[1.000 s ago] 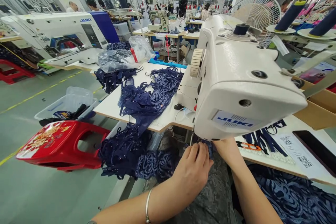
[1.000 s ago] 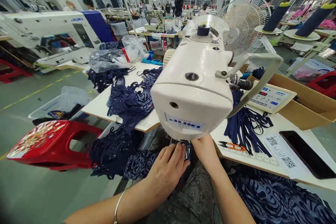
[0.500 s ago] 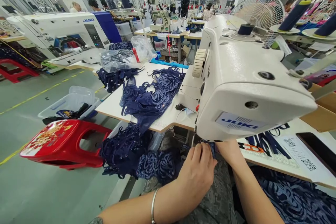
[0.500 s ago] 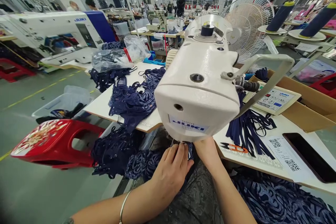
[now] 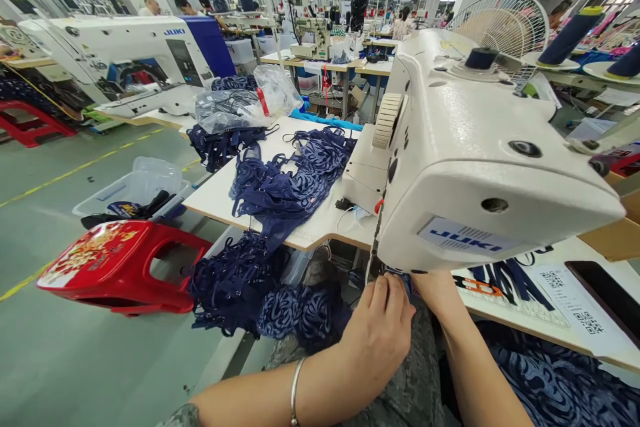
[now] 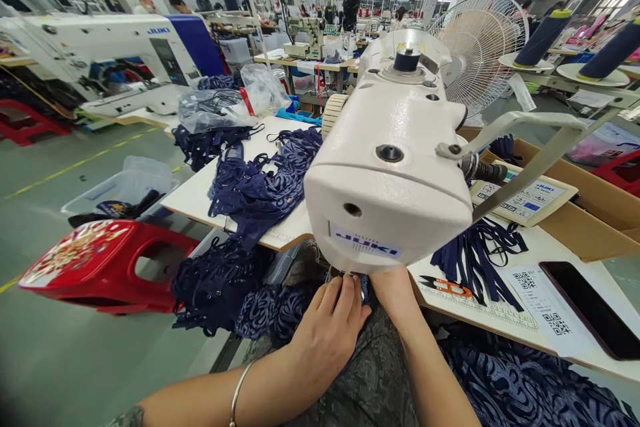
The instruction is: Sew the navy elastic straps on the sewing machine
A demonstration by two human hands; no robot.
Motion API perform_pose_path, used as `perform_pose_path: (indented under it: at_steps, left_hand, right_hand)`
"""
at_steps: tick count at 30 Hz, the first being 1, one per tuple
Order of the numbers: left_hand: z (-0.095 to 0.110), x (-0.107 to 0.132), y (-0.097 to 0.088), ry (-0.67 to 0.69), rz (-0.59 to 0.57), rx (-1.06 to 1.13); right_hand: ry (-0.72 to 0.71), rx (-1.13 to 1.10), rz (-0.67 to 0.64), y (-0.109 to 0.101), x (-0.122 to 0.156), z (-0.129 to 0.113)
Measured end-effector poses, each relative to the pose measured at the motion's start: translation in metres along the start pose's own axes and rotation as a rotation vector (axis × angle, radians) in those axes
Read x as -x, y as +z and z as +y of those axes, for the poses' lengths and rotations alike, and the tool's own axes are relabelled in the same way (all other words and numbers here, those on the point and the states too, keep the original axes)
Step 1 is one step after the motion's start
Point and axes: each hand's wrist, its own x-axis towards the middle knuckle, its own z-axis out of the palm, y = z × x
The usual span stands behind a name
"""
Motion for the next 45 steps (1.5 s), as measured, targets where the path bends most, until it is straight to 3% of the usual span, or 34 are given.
perform_pose_path:
  at_steps: [12, 34, 40, 45]
  left_hand:
    - [-0.008, 0.002, -0.004, -0.047, 0.063, -0.009]
    - [-0.007, 0.008, 0.004, 0.007, 0.054, 0.066]
    - [-0.008, 0.004, 0.007, 0.006, 0.038, 0.086]
    - [-0.008, 0.002, 0.006, 0.004, 0.057, 0.078]
  right_hand:
    - [-0.063, -0.009, -0.003, 0.004, -0.004, 0.007]
    - [0.052, -0.176, 0.033, -0.003, 0.008, -0.013]
    - [0.004, -0.092, 0.071, 0.001, -0.002, -0.002]
    - [-0.022, -0.004, 0.030, 0.000, -0.006, 0.004]
